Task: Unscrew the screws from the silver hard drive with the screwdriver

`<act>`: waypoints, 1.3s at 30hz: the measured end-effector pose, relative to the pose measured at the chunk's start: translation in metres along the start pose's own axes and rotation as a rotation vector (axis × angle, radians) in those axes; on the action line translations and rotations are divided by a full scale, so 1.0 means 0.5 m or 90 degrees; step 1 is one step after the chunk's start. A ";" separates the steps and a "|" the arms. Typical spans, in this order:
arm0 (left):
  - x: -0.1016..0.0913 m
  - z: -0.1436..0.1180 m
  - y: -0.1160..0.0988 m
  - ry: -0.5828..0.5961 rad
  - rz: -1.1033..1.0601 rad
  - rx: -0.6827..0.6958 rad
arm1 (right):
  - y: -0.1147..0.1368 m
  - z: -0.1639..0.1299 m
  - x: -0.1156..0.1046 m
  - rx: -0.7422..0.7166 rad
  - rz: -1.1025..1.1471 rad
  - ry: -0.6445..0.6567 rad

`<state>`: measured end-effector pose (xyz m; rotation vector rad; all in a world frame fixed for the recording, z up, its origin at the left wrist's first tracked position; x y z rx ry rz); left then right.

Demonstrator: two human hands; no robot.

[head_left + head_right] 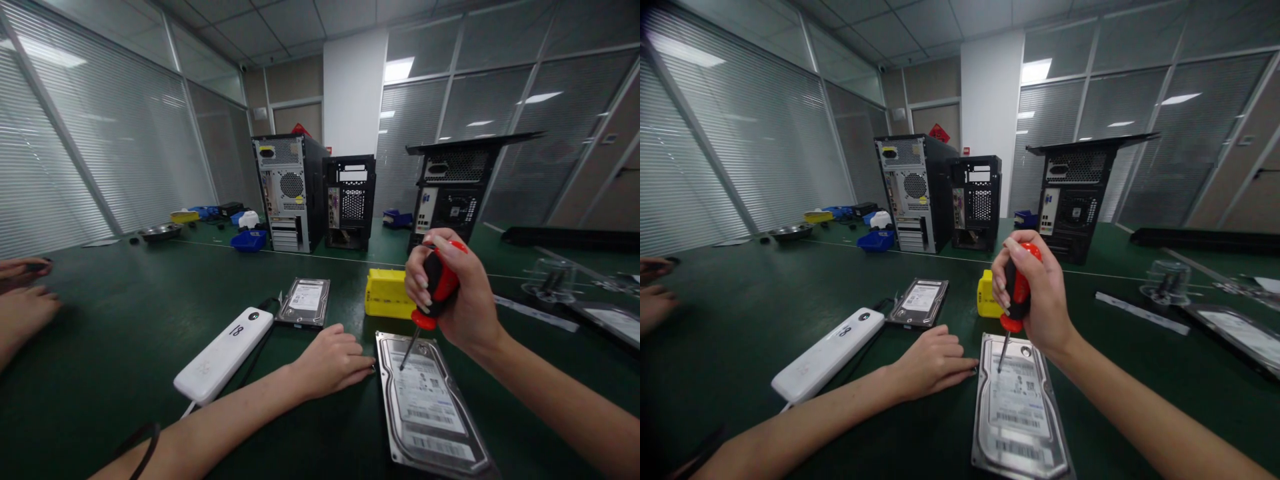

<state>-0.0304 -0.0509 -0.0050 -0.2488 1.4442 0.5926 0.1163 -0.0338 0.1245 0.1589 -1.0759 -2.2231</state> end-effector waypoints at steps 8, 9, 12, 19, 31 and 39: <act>0.007 0.002 -0.006 0.004 0.021 -0.011 | -0.003 0.003 0.004 0.005 -0.010 0.000; 0.006 0.002 -0.007 0.008 0.022 -0.010 | -0.003 0.003 0.004 0.005 -0.012 0.000; 0.003 0.001 -0.009 0.010 0.021 -0.008 | -0.003 0.003 0.005 -0.001 -0.017 0.004; 0.005 -0.002 -0.005 -0.033 -0.001 -0.008 | -0.006 0.005 0.005 0.004 -0.013 0.009; 0.008 0.000 0.001 -0.010 -0.062 -0.034 | -0.002 0.002 0.009 0.014 -0.026 0.007; -0.004 -0.003 0.003 -0.008 -0.065 0.023 | -0.002 -0.001 0.001 0.005 -0.040 0.007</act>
Point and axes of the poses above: each hand's wrist, its own z-axis towards the middle knuckle, its own x-axis out of the palm, y = z × x, the point moved 4 cm from there along z, towards the middle knuckle, and after that the axes turned 14 degrees about y, right-handed, at the moved point
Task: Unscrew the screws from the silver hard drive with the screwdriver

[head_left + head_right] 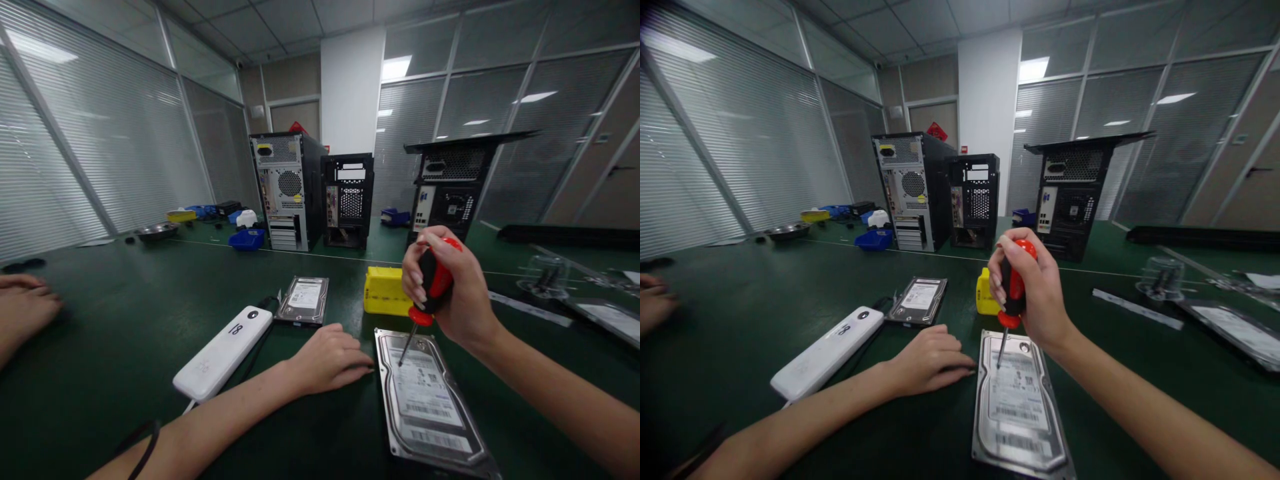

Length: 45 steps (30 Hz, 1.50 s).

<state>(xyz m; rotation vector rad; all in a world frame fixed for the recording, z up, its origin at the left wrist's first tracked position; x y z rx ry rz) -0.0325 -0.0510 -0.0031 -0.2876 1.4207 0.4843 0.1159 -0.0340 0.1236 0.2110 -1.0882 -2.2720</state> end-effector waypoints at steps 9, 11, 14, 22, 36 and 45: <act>-0.006 0.001 -0.025 -0.059 0.177 0.088 | -0.002 0.006 0.000 0.003 -0.005 0.012; -0.007 0.003 -0.030 -0.065 0.182 0.079 | -0.003 0.006 0.002 0.002 -0.004 0.016; -0.005 0.008 -0.034 -0.053 0.176 0.042 | -0.003 0.007 0.007 0.005 -0.003 0.021; 0.003 0.005 -0.010 -0.043 0.036 -0.048 | -0.002 0.009 0.009 0.016 -0.008 0.028; -0.012 0.006 0.017 -0.232 -0.727 -0.225 | 0.038 -0.005 0.010 0.133 -0.660 0.351; 0.005 0.010 0.019 -0.220 -0.868 -0.227 | -0.037 -0.083 0.004 0.346 -0.796 0.489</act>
Point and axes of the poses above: each hand's wrist, its own z-axis towards the middle knuckle, its own x-axis out of the palm, y = z × x, the point moved 4 cm from there along z, towards the middle knuckle, and after that the axes turned 14 degrees about y, right-handed, at the moved point
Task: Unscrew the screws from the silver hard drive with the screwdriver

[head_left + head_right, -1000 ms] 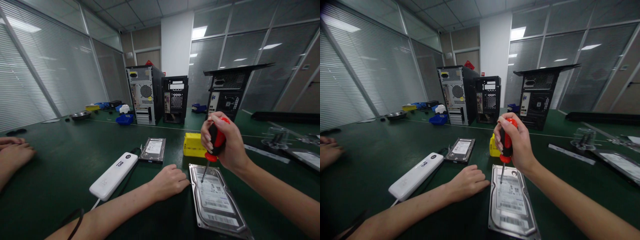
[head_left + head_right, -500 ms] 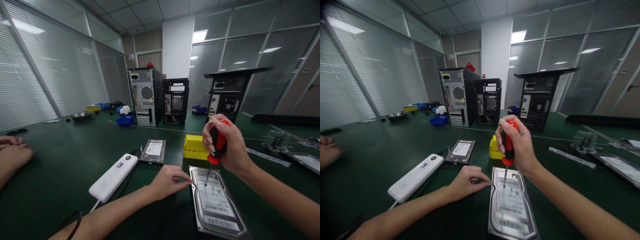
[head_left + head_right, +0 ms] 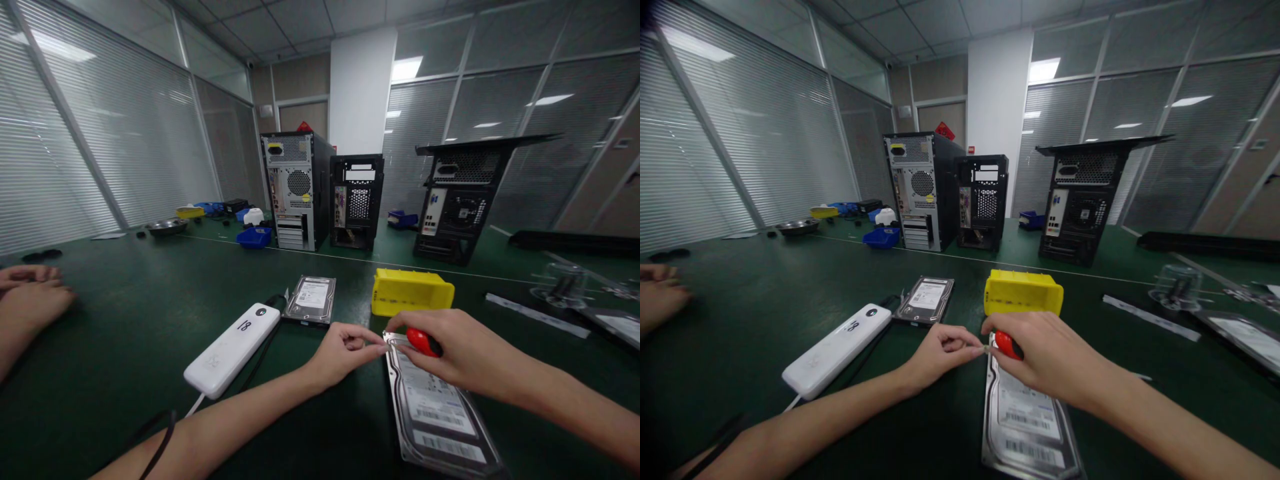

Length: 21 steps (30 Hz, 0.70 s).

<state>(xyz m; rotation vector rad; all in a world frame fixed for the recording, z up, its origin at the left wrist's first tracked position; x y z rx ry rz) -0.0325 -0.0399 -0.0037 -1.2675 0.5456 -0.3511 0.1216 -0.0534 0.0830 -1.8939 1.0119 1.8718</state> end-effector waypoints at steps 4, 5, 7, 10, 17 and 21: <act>0.003 -0.003 0.001 0.013 0.000 -0.008 | 0.001 0.005 0.007 -0.017 0.015 0.020; 0.003 -0.004 0.002 0.011 0.001 -0.011 | 0.002 0.005 0.007 -0.018 0.012 0.020; 0.003 -0.003 0.002 0.009 0.002 -0.011 | 0.002 0.004 0.007 -0.015 0.003 0.017; 0.004 -0.002 0.004 0.010 0.004 -0.007 | 0.001 0.002 0.009 -0.001 0.006 0.024; 0.007 -0.001 0.007 0.015 0.013 -0.020 | -0.005 -0.005 0.014 -0.030 0.027 -0.016; 0.007 0.001 0.011 0.032 0.014 -0.044 | -0.006 -0.006 0.017 -0.026 0.026 -0.014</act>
Point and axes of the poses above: each hand's wrist, its own z-axis towards the middle knuckle, its own x-axis out of the palm, y = z × x, the point moved 4 cm from there along z, towards the middle knuckle, and after that the axes turned 14 degrees about y, right-handed, at the moved point
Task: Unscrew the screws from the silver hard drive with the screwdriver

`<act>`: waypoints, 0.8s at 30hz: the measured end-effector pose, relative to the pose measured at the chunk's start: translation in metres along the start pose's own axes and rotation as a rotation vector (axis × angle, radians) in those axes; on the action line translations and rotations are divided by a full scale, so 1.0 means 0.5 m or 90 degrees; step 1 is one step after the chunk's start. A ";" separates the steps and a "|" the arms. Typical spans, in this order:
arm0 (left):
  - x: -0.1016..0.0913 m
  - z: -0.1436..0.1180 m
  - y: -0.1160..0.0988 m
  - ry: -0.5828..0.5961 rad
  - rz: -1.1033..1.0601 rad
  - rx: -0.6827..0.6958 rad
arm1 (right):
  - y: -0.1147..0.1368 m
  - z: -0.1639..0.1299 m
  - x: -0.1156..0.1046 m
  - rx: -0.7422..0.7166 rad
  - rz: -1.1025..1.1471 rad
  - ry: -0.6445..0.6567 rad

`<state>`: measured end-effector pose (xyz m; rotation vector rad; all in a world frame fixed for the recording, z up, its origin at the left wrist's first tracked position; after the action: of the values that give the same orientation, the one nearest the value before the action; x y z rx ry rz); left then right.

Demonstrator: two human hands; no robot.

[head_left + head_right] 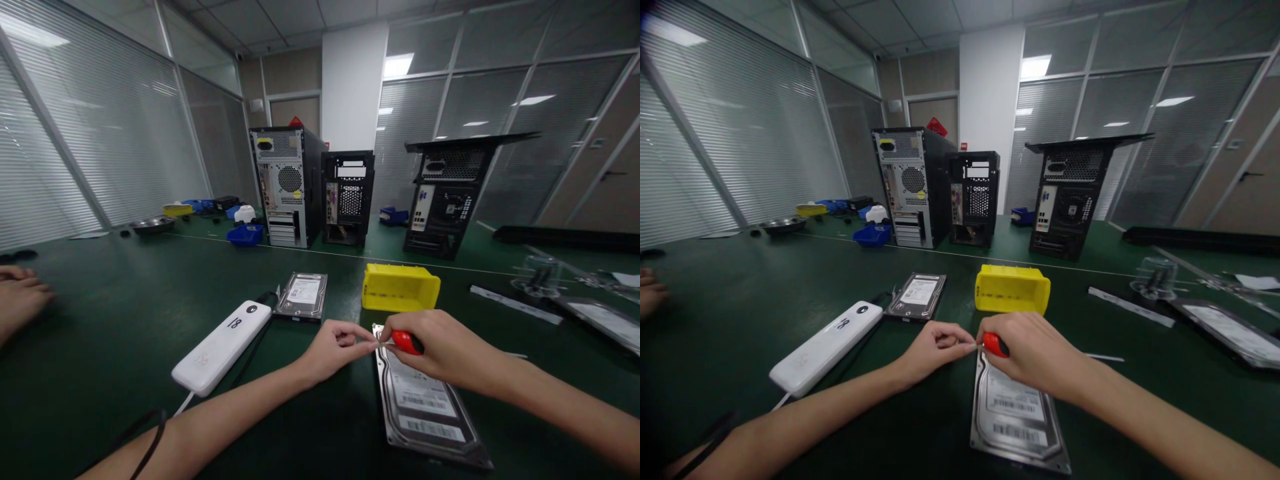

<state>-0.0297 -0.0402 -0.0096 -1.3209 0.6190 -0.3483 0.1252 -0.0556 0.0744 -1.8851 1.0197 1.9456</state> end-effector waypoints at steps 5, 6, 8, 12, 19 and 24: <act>-0.010 0.006 0.013 0.006 -0.031 -0.039 | -0.001 0.004 0.016 0.012 -0.030 0.060; -0.014 0.007 0.016 -0.006 -0.052 -0.040 | -0.002 0.005 0.021 0.013 -0.041 0.073; -0.021 0.007 0.018 -0.033 -0.094 -0.034 | -0.004 0.009 0.032 0.014 -0.058 0.095; -0.023 0.006 0.018 -0.041 -0.081 -0.035 | -0.006 0.014 0.043 0.012 -0.066 0.118; -0.021 0.003 0.014 -0.046 -0.007 -0.043 | 0.006 0.005 0.044 -0.007 -0.105 0.160; -0.021 0.004 0.017 -0.051 -0.002 -0.059 | 0.009 0.005 0.056 -0.035 -0.165 0.143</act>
<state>-0.0376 -0.0306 -0.0152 -1.4173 0.5707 -0.2704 0.1168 -0.0655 0.0489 -2.1818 0.7375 1.6617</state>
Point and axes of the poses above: each hand's wrist, its own z-axis towards the middle knuckle, its own x-axis out of the palm, y = z × x, the point moved 4 cm from there along z, towards the middle knuckle, and after that the axes turned 14 degrees about y, right-handed, at the moved point
